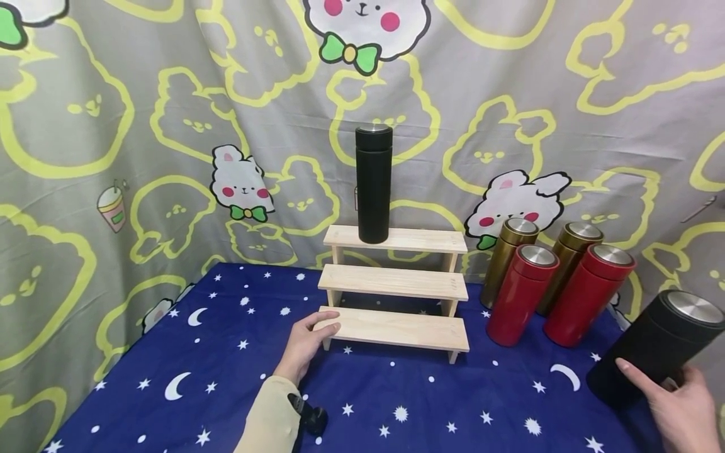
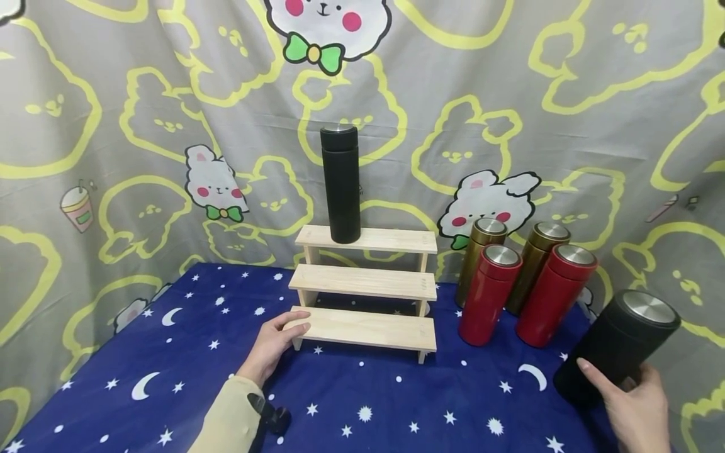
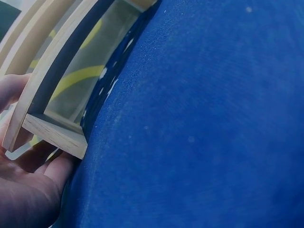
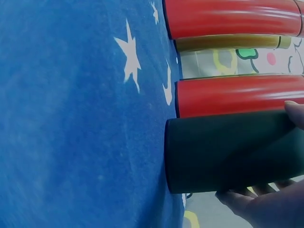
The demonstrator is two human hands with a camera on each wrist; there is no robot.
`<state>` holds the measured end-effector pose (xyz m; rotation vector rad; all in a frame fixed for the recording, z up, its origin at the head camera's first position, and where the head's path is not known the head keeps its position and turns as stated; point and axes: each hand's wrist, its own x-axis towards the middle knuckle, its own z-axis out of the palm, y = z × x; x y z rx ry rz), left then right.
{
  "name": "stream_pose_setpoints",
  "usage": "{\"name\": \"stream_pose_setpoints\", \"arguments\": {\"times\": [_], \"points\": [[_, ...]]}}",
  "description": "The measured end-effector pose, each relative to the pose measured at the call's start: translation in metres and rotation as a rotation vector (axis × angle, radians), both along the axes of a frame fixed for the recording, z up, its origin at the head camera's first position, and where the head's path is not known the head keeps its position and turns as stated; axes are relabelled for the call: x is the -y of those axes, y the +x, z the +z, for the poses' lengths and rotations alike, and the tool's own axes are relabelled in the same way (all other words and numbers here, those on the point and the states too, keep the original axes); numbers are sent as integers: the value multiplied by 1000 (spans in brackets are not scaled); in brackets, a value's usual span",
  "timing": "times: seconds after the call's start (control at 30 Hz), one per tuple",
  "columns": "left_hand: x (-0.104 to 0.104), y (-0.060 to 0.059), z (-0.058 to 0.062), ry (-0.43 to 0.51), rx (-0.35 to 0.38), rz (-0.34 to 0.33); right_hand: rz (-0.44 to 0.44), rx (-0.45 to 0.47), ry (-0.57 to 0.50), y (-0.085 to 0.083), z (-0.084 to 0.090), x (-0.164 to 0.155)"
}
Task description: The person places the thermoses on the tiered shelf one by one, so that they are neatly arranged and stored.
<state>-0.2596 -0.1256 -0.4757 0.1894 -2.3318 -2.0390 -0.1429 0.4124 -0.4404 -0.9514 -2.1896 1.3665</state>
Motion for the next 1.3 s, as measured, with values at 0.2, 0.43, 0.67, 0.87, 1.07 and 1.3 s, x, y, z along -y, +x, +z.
{"name": "stream_pose_setpoints", "arguments": {"times": [0.2, 0.43, 0.67, 0.87, 1.07, 1.3], "points": [[1, 1, 0, -4, -7, -3, 19, 42, 14, 1, 3, 1], [0, 0, 1, -9, -13, -7, 60, 122, 90, 6, 8, 4], [-1, 0, 1, -5, -8, -8, 110, 142, 124, 10, 20, 19], [1, 2, 2, -4, -13, 2, 166, 120, 129, 10, 31, 37], [2, 2, 1, -12, -12, 4, 285, 16, 179, 11, 30, 42], [1, 3, 2, -5, -17, -9, 357, 11, 201, 10, 32, 48]]}}
